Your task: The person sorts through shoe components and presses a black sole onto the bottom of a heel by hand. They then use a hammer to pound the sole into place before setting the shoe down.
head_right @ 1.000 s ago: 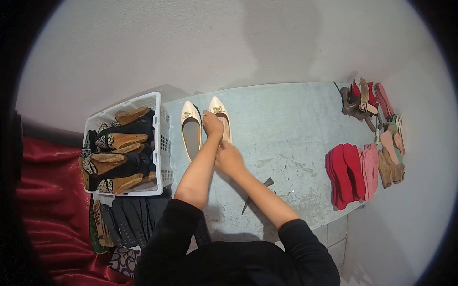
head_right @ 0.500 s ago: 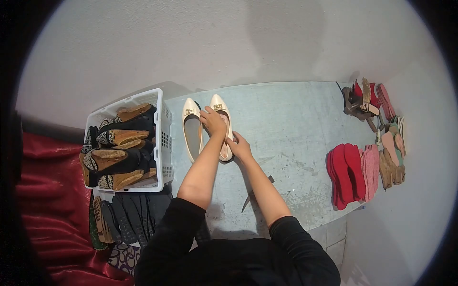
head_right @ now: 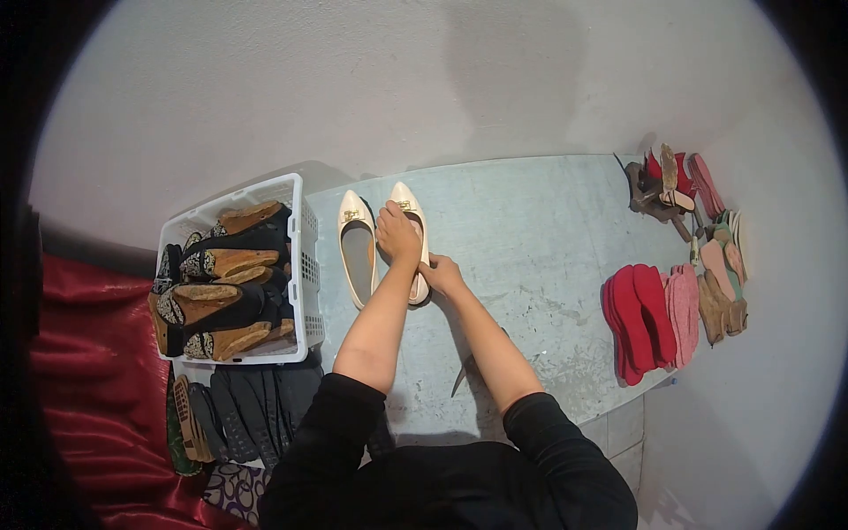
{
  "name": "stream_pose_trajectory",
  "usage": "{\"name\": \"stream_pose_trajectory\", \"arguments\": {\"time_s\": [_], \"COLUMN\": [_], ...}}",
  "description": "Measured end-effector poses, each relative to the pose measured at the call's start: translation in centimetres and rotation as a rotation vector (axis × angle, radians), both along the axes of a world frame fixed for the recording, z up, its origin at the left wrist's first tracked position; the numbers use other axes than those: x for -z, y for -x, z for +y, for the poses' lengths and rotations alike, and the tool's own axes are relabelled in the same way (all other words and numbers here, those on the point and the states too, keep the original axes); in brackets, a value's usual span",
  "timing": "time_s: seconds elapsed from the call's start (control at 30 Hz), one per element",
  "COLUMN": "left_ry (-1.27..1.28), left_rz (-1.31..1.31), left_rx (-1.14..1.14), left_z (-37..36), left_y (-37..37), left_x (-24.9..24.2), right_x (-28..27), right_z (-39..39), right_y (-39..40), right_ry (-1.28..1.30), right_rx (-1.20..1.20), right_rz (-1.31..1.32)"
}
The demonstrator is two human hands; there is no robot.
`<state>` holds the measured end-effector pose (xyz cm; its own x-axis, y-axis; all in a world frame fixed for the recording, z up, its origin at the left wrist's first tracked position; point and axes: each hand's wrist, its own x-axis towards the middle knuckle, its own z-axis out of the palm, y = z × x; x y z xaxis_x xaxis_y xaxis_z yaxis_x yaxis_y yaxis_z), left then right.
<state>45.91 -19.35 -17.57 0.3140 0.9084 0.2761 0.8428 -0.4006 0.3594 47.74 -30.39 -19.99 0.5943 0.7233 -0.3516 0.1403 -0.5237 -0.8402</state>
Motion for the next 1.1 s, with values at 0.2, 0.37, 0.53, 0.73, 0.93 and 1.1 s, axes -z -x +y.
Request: {"name": "stream_pose_trajectory", "arguments": {"time_s": [0.2,0.37,0.53,0.73,0.93,1.1], "left_ry": [0.064,-0.017,0.042,0.197,0.194,0.566], "left_rz": [0.005,-0.001,0.049,-0.021,-0.665,-0.885], "left_rx": [-0.014,-0.041,-0.046,0.003,0.392,0.656], "left_z": [0.2,-0.3,-0.7,-2.1,-5.4,-15.2], "left_y": [0.1,0.0,1.0,2.0,3.1,6.5], "left_x": [-0.1,-0.1,-1.3,-4.5,-7.2,-8.1], "right_x": [0.4,-1.1,0.8,-0.6,-5.2,-5.2], "right_z": [0.4,0.2,0.1,-4.8,-16.6,-27.5], "right_y": [-0.3,-0.2,0.4,3.7,7.0,9.1], "right_ry": [0.023,-0.002,-0.080,-0.243,-0.288,-0.260], "right_rx": [-0.007,-0.046,0.069,0.439,0.569,0.690], "right_rz": [0.075,0.127,-0.034,0.069,0.278,0.353]}}
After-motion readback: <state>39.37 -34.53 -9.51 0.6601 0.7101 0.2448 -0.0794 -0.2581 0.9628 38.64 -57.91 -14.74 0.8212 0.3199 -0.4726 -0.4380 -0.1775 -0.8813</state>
